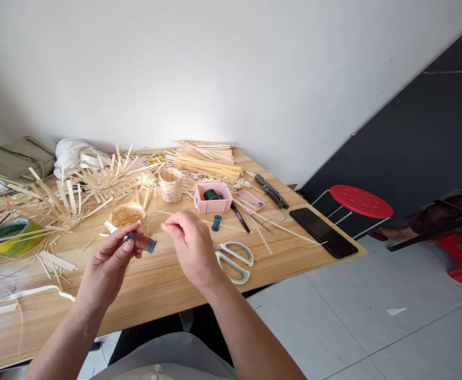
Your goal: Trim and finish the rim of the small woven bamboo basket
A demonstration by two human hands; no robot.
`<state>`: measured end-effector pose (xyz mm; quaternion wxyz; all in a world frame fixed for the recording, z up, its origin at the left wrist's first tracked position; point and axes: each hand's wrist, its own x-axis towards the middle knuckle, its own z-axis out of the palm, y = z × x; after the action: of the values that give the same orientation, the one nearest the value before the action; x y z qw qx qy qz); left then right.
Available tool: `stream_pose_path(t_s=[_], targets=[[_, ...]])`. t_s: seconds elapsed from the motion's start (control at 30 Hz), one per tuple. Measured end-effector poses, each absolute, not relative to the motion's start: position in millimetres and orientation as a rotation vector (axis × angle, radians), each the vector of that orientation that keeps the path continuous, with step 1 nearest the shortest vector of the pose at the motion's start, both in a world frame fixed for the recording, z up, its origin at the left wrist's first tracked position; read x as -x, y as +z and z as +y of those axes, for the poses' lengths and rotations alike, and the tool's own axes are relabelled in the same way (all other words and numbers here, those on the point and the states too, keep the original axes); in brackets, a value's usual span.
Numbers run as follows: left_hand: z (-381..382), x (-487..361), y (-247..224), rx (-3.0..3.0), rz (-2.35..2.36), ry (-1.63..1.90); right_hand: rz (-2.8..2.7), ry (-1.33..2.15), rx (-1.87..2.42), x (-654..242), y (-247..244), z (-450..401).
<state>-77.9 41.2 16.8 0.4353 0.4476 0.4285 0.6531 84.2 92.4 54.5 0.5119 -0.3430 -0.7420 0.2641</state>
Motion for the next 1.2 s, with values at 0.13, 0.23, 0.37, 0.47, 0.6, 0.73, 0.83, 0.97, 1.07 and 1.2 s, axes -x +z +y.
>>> stream_pose_path(t_s=[0.13,0.23,0.37,0.47,0.6,0.73,0.83,0.97,1.07,1.2], targets=[[40.0,74.9,22.9,-1.043,1.031,1.622,-1.883,0.742,0.820,-87.4,53.6,94.3],[40.0,73.9,24.4,-1.031,1.050,1.628,-1.987,0.953,0.816,-86.2,50.2,95.5],[39.3,75.3,22.1,-1.060,1.081,1.615,-2.000,1.221,0.785,-82.0,48.1,94.6],[37.9,76.2,21.6,-1.060,1.036,1.598,-1.990,1.109,0.839,-78.7,51.3,90.6],[37.6,76.9,22.7,-1.038,0.985,1.586,-1.836,0.985,0.855,-77.9,50.7,85.1],[39.7,78.4,22.1,-1.010,0.987,1.602,-1.577,1.323,0.730,-79.2,43.8,83.5],[40.2,78.3,22.0,-0.951,0.972,1.630,-1.354,1.598,0.607,-78.0,41.7,83.9],[38.6,75.3,24.3,-0.852,0.895,1.580,-1.234,1.688,0.611,-74.2,40.2,85.4],[37.9,74.3,24.7,-0.861,0.859,1.570,-1.314,1.645,0.663,-73.9,37.1,85.6],[37.1,77.5,20.2,-1.018,0.948,1.606,-1.682,1.337,0.805,-77.2,38.2,80.8]])
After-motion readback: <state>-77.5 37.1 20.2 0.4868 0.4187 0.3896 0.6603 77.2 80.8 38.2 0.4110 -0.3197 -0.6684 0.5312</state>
